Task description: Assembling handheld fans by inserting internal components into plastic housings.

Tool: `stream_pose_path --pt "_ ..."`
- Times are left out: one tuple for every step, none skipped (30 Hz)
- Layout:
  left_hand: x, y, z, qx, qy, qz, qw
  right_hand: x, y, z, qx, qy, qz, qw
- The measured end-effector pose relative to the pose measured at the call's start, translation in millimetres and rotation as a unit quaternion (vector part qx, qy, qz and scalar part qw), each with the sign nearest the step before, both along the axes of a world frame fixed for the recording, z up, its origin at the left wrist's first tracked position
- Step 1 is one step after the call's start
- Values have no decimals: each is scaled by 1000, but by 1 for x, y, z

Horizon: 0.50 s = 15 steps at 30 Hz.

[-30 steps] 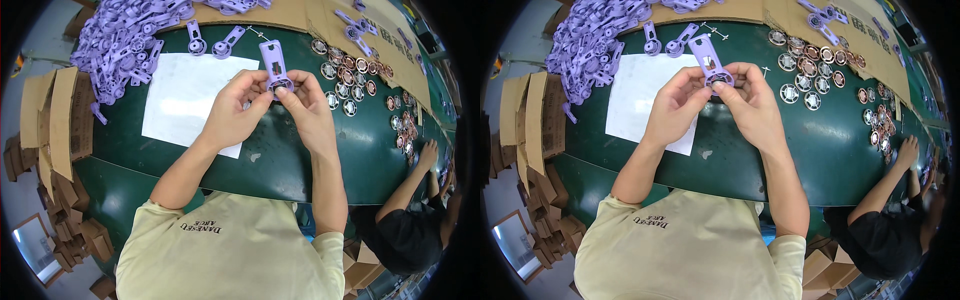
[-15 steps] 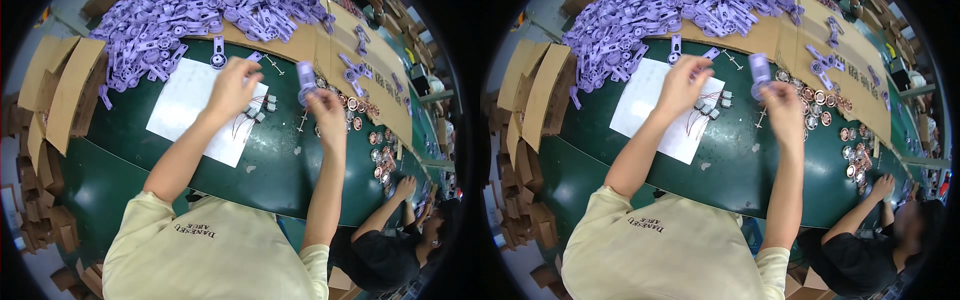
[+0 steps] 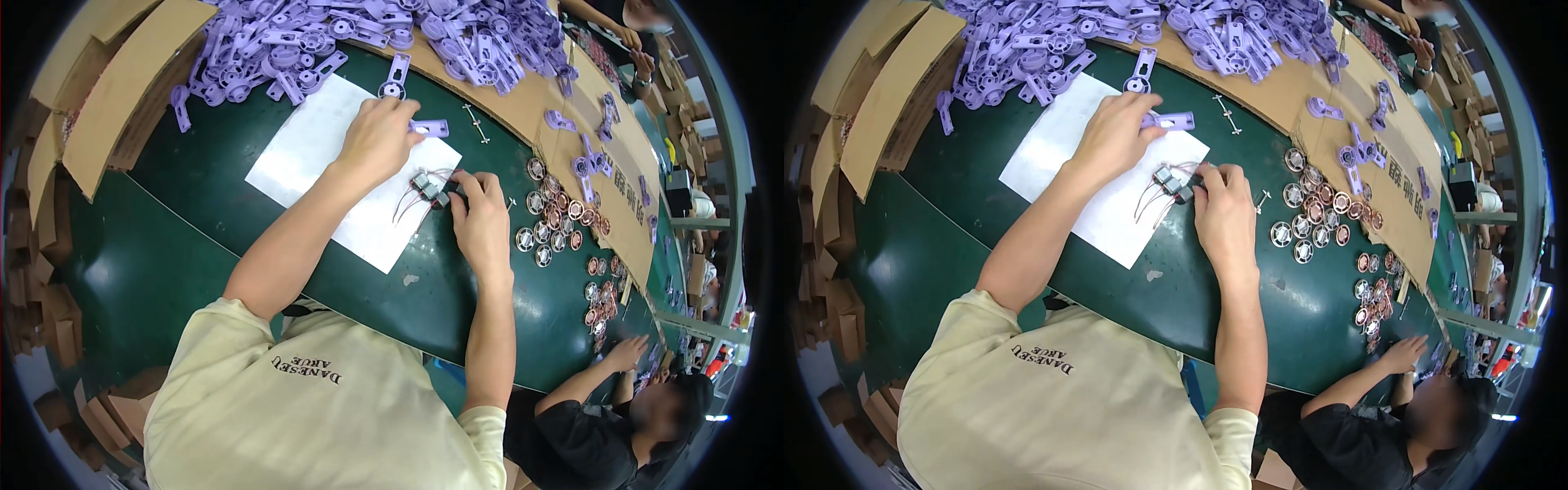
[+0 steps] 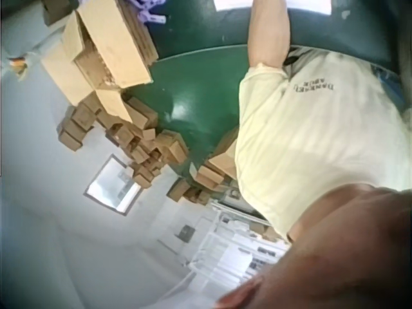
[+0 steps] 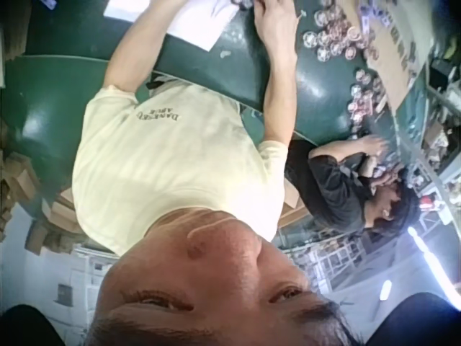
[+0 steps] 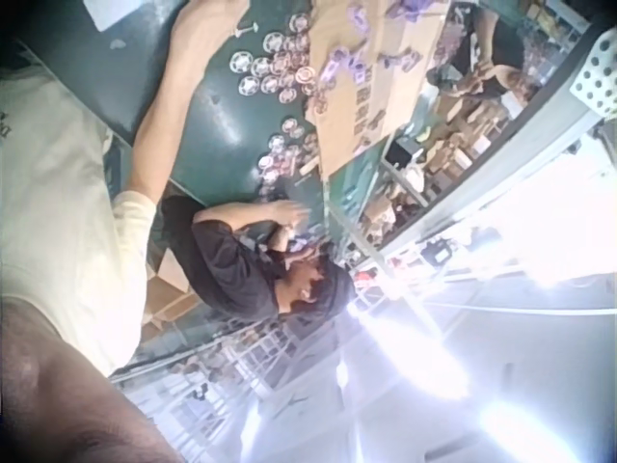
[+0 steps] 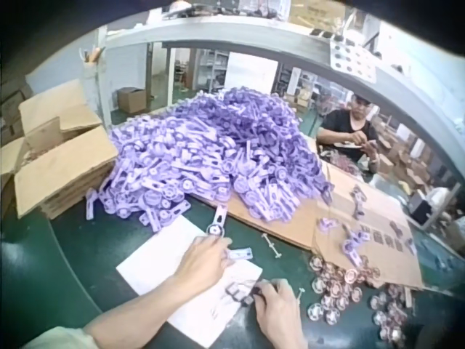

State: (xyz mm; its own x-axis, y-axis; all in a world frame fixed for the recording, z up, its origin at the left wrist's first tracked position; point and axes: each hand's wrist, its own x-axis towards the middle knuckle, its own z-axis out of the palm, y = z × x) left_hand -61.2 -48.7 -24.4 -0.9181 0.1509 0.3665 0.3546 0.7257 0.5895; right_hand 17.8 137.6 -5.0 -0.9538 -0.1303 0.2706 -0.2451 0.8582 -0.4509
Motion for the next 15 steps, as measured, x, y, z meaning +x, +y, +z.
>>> stream_pose_path --pt "3 -5 1 0 3 4 1000 1 0 0 3 -2 -7 1000" --pt "7 -9 1 -21 -39 -21 999 2 0 -1 3 1 -4 1000" --pt "9 -12 2 -42 -78 -44 995 3 0 -5 -60 -16 -27 998" --pt "11 -12 6 -59 -99 -44 992 3 0 -6 -122 -33 -49 991" --pt "12 -11 8 -59 -94 -42 993 4 2 -3 -148 -50 -53 986" --pt "12 -10 9 -33 -103 -40 993 6 3 -2 -148 -45 -52 987" --pt "13 -8 12 -8 -111 -38 993 7 5 -4 -199 -62 -79 975" --pt "12 -5 16 21 -125 -24 992 7 7 -8 -249 -80 -105 959" --pt "13 0 19 22 -120 -28 992 5 13 -14 -301 -96 -102 943" --pt "14 6 22 139 -169 -44 975 4 16 -20 -300 -89 -105 944" --pt "13 10 23 254 -216 -61 941 4 19 -24 -422 -97 -98 896" --pt "10 14 19 367 -245 -125 889 4 20 -25 -536 -104 -87 833" --pt "10 16 16 455 -308 -155 821 5 23 -24 -551 -117 -101 820" --pt "12 18 13 535 -367 -184 739 8 23 -22 -549 -113 -101 822" --pt "16 18 22 546 -391 -200 713 12 21 -15 -512 -97 -100 848"
